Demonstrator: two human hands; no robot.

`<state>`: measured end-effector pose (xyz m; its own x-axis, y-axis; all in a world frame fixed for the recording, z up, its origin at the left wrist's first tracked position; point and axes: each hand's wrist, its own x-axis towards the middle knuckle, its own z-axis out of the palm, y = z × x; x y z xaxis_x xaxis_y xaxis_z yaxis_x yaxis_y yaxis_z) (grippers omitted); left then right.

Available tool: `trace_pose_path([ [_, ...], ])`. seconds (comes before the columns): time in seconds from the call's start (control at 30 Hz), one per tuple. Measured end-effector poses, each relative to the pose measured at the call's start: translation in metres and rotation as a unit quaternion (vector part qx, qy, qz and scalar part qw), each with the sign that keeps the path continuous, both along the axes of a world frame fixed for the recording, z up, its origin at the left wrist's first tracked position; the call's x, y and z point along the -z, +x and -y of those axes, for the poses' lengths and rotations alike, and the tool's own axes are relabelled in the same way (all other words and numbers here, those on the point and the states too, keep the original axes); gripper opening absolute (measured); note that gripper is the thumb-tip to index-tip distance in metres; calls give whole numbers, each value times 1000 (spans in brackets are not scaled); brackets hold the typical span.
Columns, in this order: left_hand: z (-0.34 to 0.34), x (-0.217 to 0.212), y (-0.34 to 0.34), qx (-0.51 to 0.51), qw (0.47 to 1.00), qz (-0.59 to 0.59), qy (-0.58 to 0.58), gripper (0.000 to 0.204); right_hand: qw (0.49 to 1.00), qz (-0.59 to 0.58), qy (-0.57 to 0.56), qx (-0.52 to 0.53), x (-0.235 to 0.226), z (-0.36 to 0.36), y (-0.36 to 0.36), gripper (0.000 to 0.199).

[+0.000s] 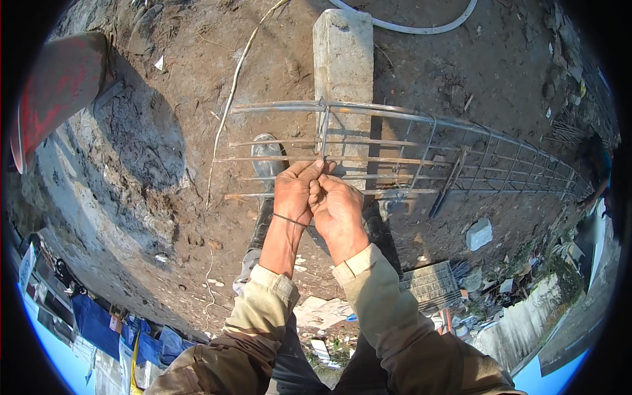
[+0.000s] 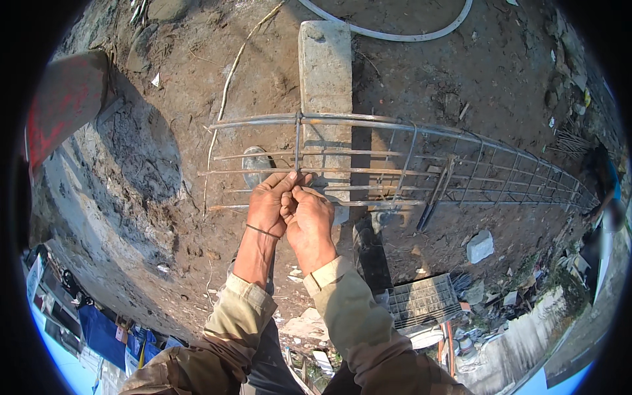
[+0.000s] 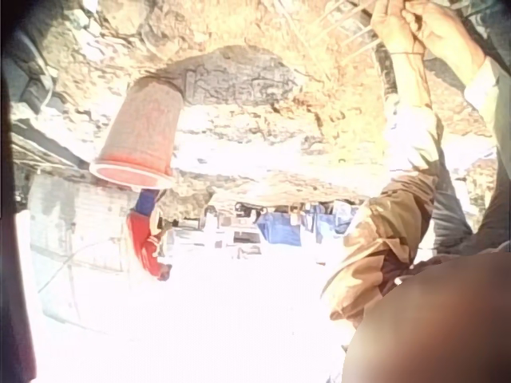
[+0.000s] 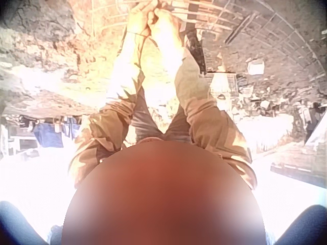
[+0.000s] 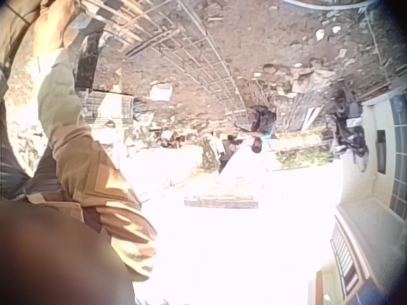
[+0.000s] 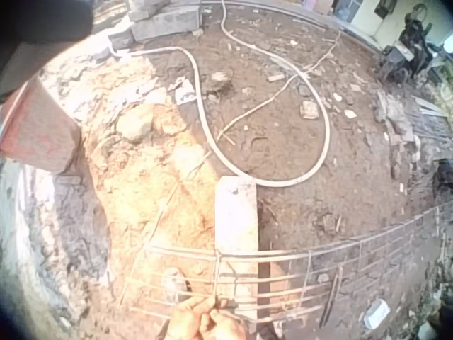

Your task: The person ties metal rebar wires together to assemble a structural reinforcement cage. This is done by hand using pliers.

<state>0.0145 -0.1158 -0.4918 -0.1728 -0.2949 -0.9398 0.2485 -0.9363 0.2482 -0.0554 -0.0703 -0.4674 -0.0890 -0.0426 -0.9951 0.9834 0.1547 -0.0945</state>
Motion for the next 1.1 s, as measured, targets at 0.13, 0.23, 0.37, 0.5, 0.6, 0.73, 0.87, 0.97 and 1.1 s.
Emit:
trace_pose_path([
  [0.13, 0, 8, 8, 19, 996, -76, 36, 21, 998, -20, -4, 67, 5, 1, 5, 8],
  [0.23, 3, 6, 7, 24, 995, -81, 42, 20, 998, -55, -19, 9, -2, 6, 4, 9],
  [0.37, -9, 3, -6, 12, 1000, -24, -5, 15, 943, -107, -19, -314, -9, -1, -27, 15],
  [0.5, -17, 5, -16, 18, 990, 87, -111, 12, 615, -485, -40, -620, -22, 7, -59, 14],
  [0.6, -21, 6, -21, 25, 985, 102, -136, 13, 543, -541, -106, -633, -16, 36, -59, 16],
  [0.73, -21, 6, -23, -27, 988, 97, -119, 11, 438, -554, -158, -690, 11, 38, -58, 13],
  [0.87, -20, 6, -16, 21, 983, 120, -141, 9, 544, -576, -158, -589, 6, 7, -46, 9],
  [0.97, -22, 5, -27, 14, 987, 96, -126, 9, 780, -464, -57, -415, 30, -24, -24, 14],
  [1.1, -14, -5, -18, 14, 995, 79, -63, 12, 973, -220, -22, -70, 25, -15, -6, 12],
])
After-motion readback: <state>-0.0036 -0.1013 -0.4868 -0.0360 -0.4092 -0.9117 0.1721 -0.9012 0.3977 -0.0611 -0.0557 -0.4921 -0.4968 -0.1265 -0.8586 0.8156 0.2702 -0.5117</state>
